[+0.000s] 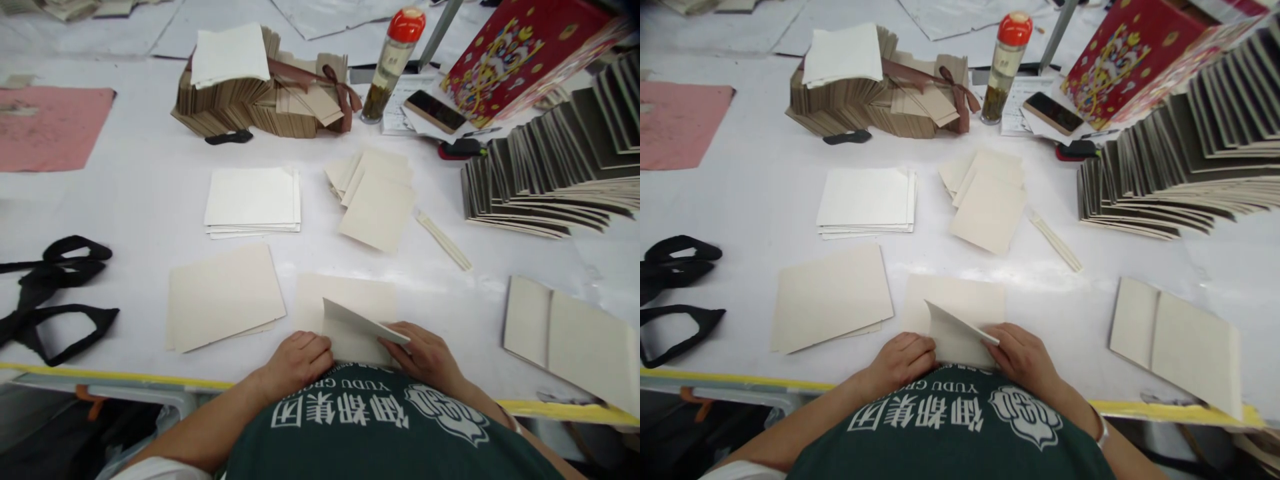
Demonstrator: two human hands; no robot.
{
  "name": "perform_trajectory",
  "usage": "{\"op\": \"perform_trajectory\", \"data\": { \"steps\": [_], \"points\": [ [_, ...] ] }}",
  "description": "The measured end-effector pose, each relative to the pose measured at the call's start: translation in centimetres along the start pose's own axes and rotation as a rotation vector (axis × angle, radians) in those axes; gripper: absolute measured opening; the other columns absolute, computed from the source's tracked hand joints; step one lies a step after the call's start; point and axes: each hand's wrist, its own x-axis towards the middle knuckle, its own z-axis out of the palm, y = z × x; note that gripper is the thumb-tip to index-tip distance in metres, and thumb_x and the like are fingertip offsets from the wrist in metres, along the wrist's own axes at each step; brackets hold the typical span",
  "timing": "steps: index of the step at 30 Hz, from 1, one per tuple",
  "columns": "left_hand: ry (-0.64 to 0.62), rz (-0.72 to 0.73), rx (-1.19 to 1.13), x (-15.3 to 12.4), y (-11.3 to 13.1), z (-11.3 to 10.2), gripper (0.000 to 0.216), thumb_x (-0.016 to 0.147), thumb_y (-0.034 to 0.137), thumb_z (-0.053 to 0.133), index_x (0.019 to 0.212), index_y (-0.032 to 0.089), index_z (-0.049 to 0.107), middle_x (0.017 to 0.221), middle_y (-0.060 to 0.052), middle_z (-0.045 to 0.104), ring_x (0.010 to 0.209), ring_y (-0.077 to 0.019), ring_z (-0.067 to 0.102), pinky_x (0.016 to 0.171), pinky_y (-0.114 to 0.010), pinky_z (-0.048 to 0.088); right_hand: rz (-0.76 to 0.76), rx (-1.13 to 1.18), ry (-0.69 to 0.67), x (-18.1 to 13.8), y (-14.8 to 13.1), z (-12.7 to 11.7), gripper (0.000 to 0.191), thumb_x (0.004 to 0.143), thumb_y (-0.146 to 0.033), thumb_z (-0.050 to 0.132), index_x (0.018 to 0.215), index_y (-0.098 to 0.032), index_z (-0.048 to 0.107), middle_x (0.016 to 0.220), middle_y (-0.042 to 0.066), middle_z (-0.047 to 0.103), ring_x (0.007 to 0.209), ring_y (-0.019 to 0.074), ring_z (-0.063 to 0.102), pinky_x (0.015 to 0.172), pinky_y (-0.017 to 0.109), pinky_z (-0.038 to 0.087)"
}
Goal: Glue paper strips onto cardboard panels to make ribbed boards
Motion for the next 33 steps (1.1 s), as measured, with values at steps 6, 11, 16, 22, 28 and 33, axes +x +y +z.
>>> {"op": "perform_trajectory", "data": {
  "steps": [6, 11, 16, 22, 28, 33],
  "points": [
    [0.020, -0.001, -0.017, 0.2, 0.0, 0.1, 0.011, 0.084, 0.022, 0.046, 0.078, 0.017, 0.053, 0.086, -0.002, 0.059, 0.072, -0.0121, 0.048, 0.066, -0.024, 0.037, 0.356, 0.042, -0.104, 1.6, -0.4, -0.2, 0.031, 0.083, -0.043, 0.040, 0.067, -0.019, 0.052, 0.060, 0.001, 0.056, 0.055, 0.0135, 0.052, 0.051, 0.023, 0.038],
    [0.023, -0.039, -0.026, 0.3, 0.0, -0.2, 0.016, 0.085, 0.024, 0.044, 0.074, 0.017, 0.054, 0.082, -0.001, 0.061, 0.069, -0.0116, 0.051, 0.065, -0.024, 0.040, 0.422, 0.074, -0.177, 2.5, -1.1, -1.0, 0.029, 0.081, -0.043, 0.040, 0.065, -0.020, 0.047, 0.058, 0.000, 0.055, 0.054, 0.0135, 0.051, 0.051, 0.024, 0.036],
    [0.043, -0.160, -0.015, 0.8, -0.3, 0.0, 0.036, 0.086, 0.041, 0.039, 0.103, 0.012, 0.051, 0.120, -0.015, 0.051, 0.094, -0.0179, 0.056, 0.075, -0.025, 0.046, 0.491, 0.081, -0.213, 2.9, -1.6, -1.2, 0.025, 0.078, -0.041, 0.042, 0.069, -0.019, 0.051, 0.059, 0.000, 0.057, 0.053, 0.0136, 0.051, 0.051, 0.024, 0.035],
    [-0.342, -0.370, -0.047, 2.8, -0.2, -0.1, 0.062, 0.079, 0.046, 0.050, 0.128, 0.012, 0.031, 0.139, -0.023, 0.021, 0.095, -0.0254, 0.058, 0.069, -0.034, 0.050, 0.488, 0.121, -0.280, 3.3, -1.8, -2.1, 0.028, 0.078, -0.043, 0.043, 0.076, -0.019, 0.056, 0.065, 0.002, 0.062, 0.055, 0.0156, 0.054, 0.051, 0.025, 0.036],
    [-0.431, -0.468, -0.110, 3.8, -0.2, -1.4, 0.061, 0.075, 0.040, 0.057, 0.126, 0.014, 0.034, 0.141, -0.024, 0.011, 0.096, -0.0282, 0.058, 0.067, -0.035, 0.050, 0.519, 0.141, -0.202, 3.5, -0.7, -2.7, 0.037, 0.084, -0.045, 0.032, 0.063, -0.021, 0.051, 0.054, 0.000, 0.059, 0.050, 0.0148, 0.054, 0.050, 0.025, 0.036],
    [-0.424, -0.515, -0.159, 3.8, -0.5, -1.3, 0.057, 0.074, 0.035, 0.060, 0.123, 0.016, 0.037, 0.142, -0.023, 0.010, 0.078, -0.0195, 0.063, 0.062, -0.031, 0.051, 0.515, 0.092, -0.202, 3.9, -0.5, -2.6, 0.036, 0.086, -0.041, 0.032, 0.062, -0.020, 0.049, 0.056, 0.000, 0.058, 0.052, 0.0126, 0.054, 0.052, 0.023, 0.034]
  ]
}}
